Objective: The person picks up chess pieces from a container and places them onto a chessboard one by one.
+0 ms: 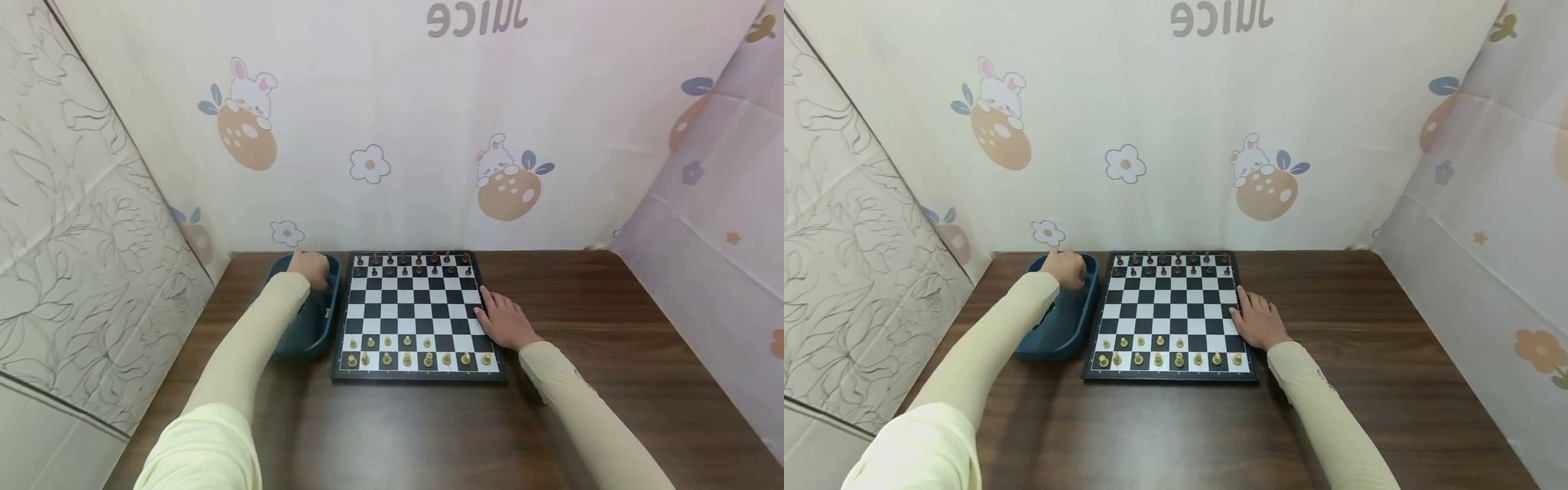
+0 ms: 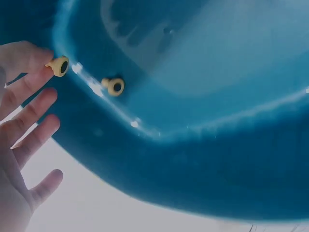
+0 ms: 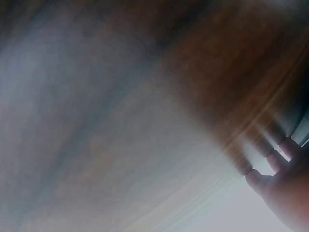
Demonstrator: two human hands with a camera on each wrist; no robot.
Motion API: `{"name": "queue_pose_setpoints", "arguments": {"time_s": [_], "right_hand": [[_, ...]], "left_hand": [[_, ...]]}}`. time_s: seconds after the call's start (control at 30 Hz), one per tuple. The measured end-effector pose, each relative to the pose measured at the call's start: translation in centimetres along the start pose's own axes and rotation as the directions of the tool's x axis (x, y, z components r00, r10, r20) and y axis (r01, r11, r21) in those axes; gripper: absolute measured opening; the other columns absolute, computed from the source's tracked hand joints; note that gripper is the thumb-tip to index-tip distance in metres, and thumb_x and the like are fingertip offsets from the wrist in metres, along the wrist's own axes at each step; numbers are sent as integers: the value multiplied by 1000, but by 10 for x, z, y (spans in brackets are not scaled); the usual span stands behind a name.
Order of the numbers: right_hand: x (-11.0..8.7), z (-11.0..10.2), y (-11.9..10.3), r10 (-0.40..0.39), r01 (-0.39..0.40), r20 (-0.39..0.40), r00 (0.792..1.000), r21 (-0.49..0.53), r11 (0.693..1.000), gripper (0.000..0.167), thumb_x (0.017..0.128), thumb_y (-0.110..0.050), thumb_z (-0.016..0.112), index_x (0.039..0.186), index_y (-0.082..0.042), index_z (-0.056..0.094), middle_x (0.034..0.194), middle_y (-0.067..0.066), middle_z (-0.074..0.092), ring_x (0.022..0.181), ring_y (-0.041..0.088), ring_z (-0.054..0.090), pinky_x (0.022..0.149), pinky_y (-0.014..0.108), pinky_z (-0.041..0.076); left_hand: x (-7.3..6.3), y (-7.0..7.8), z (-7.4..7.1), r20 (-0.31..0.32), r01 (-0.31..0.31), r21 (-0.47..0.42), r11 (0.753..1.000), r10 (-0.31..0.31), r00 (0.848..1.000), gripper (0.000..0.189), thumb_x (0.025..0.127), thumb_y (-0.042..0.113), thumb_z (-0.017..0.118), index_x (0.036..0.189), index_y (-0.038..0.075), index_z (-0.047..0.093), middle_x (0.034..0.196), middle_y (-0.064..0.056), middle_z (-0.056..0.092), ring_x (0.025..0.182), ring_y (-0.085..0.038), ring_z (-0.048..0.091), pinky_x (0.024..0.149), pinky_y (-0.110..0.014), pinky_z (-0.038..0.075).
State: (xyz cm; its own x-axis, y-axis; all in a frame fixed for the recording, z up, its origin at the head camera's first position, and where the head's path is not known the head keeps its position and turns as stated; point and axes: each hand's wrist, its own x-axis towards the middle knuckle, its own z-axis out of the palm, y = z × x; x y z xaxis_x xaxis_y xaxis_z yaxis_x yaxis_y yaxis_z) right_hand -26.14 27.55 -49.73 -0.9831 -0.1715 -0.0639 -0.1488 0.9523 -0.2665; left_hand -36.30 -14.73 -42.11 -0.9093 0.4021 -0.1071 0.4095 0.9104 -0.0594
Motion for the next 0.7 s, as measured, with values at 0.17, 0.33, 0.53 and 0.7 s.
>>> {"name": "queue_pose_setpoints", "arguments": {"time_s": [0.17, 0.33, 0.53, 0.7], "right_hand": [[0, -1, 2, 4, -4, 6, 1000, -1, 1000, 66, 101, -38, 33, 149, 3, 16, 145, 32, 28, 132, 48, 25, 105, 62, 18], [0, -2, 2, 2, -2, 4, 1000, 2, 1000, 66, 101, -39, 33, 149, 3, 16, 145, 32, 27, 132, 48, 25, 106, 62, 17], [0, -3, 2, -1, 1, 7, 1000, 7, 1000, 66, 101, -39, 33, 150, 3, 15, 145, 32, 26, 132, 48, 24, 106, 62, 17], [0, 0, 0, 3, -3, 12, 1000, 12, 1000, 67, 101, -41, 33, 150, 2, 15, 145, 31, 27, 132, 48, 25, 106, 61, 17]], "left_hand": [[-4, -4, -11, -27, -28, -1, 1000, 28, 999, 23, 80, 18, 68, 57, 19, 65, 58, 5, 55, 75, -22, 51, 99, -60, 28], [-5, 3, -23, -62, -51, -7, 999, 51, 997, 19, 80, 21, 71, 62, 20, 68, 65, 5, 58, 77, -21, 51, 92, -55, 32], [-11, 30, -40, -93, -115, 35, 993, 118, 989, 8, 79, 21, 71, 71, 19, 73, 81, 4, 63, 85, -20, 53, 93, -51, 33], [-11, 55, -44, -93, -204, 72, 976, 210, 973, 6, 78, 24, 72, 75, 20, 74, 92, 4, 67, 93, -20, 55, 96, -53, 33]]}}
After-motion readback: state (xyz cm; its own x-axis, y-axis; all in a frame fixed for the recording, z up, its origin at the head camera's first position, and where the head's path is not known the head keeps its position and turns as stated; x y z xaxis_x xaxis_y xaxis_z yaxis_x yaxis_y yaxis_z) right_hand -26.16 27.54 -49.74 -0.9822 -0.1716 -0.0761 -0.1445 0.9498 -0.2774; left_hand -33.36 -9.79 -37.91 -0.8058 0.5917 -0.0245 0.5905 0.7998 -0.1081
